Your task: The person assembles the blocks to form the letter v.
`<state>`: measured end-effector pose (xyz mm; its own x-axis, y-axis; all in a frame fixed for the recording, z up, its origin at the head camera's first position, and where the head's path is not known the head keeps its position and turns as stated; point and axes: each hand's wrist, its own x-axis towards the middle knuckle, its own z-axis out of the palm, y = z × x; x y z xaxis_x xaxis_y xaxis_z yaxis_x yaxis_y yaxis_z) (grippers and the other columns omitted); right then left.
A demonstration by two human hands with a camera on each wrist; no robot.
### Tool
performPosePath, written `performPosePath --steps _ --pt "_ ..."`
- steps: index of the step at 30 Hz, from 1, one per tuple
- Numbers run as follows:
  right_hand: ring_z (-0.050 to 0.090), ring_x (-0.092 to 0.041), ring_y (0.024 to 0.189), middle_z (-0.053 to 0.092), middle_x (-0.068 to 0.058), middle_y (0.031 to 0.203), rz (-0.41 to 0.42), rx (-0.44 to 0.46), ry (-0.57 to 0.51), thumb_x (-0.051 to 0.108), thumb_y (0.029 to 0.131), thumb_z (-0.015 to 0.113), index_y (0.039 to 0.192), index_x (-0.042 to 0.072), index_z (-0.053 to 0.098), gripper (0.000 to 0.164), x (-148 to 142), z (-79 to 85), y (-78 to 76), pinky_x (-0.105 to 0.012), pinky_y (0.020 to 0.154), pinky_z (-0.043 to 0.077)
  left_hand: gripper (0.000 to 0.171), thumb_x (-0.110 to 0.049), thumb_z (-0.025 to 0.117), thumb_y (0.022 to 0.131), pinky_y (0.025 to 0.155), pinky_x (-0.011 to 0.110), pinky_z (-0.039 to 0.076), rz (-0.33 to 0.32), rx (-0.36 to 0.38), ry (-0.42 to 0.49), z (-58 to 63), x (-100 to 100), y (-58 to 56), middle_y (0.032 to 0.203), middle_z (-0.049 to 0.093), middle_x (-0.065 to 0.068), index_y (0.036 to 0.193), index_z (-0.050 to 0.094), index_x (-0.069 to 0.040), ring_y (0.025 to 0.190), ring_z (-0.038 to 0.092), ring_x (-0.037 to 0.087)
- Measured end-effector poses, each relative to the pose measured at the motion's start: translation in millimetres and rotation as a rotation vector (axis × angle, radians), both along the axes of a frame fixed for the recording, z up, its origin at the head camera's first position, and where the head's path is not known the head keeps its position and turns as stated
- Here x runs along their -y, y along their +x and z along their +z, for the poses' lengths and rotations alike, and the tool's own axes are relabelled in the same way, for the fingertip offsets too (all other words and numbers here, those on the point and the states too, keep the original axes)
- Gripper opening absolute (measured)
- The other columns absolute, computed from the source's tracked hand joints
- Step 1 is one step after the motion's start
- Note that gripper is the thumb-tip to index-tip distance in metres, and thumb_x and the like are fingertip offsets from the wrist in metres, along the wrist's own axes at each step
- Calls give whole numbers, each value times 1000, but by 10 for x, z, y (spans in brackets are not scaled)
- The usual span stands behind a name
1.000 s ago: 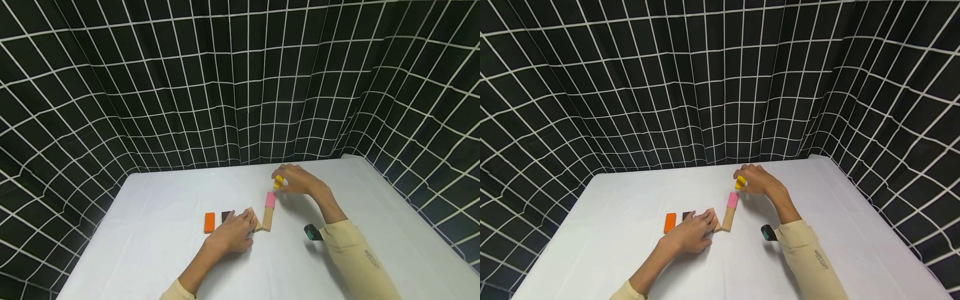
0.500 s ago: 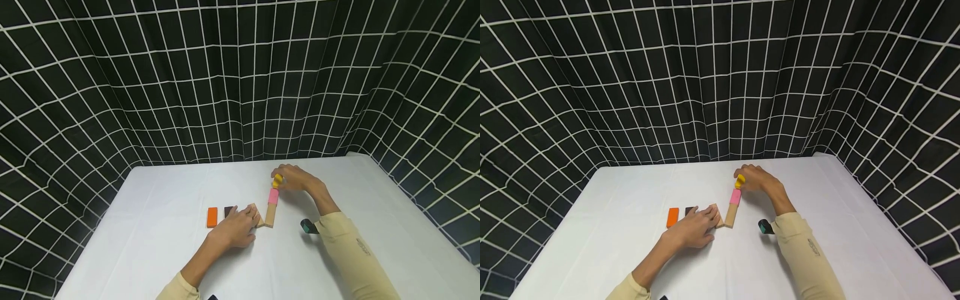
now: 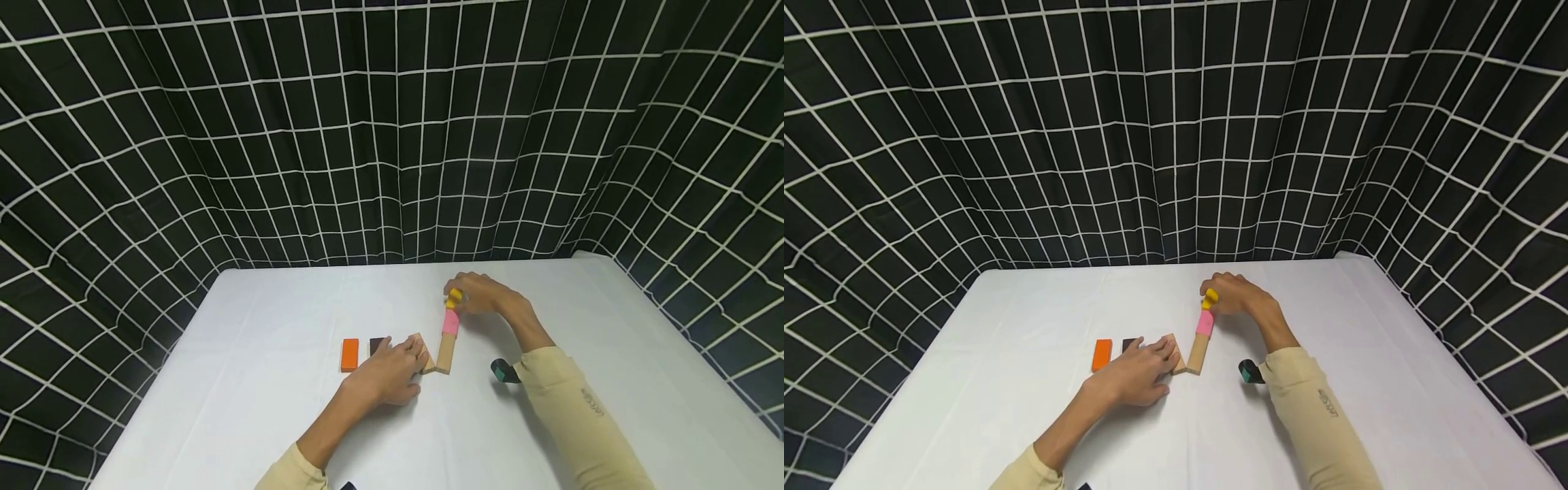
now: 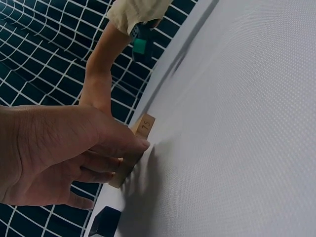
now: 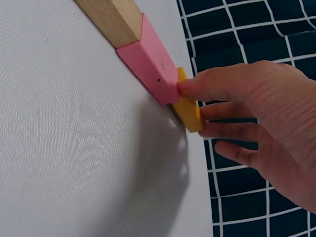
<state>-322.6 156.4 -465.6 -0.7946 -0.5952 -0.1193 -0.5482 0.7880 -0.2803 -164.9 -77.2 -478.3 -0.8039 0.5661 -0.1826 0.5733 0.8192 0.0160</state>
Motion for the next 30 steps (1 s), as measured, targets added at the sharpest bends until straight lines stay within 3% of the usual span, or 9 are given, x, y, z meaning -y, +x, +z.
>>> performPosePath --steps 9,18,30 --pt "62 -37 127 69 -14 133 10 -35 24 14 94 71 124 10 75 30 30 -8 43 -65 112 47 60 -39 67 98 126 54 38 -7 -14 2 -9 9 -4 165 46 5 154 54 -19 156 41 20" --pt "64 -37 118 71 -15 125 76 -86 -10 9 94 72 115 7 79 22 19 -7 113 -62 103 54 61 -41 67 98 127 53 38 -4 -3 -7 14 3 -3 166 45 5 154 54 -20 157 40 19" --pt "65 -35 121 71 -14 126 45 -72 3 -4 92 65 111 8 80 28 -29 -9 192 -58 106 54 62 -42 66 99 127 52 37 -3 4 -12 16 -5 13 167 42 5 155 52 -19 157 39 20"
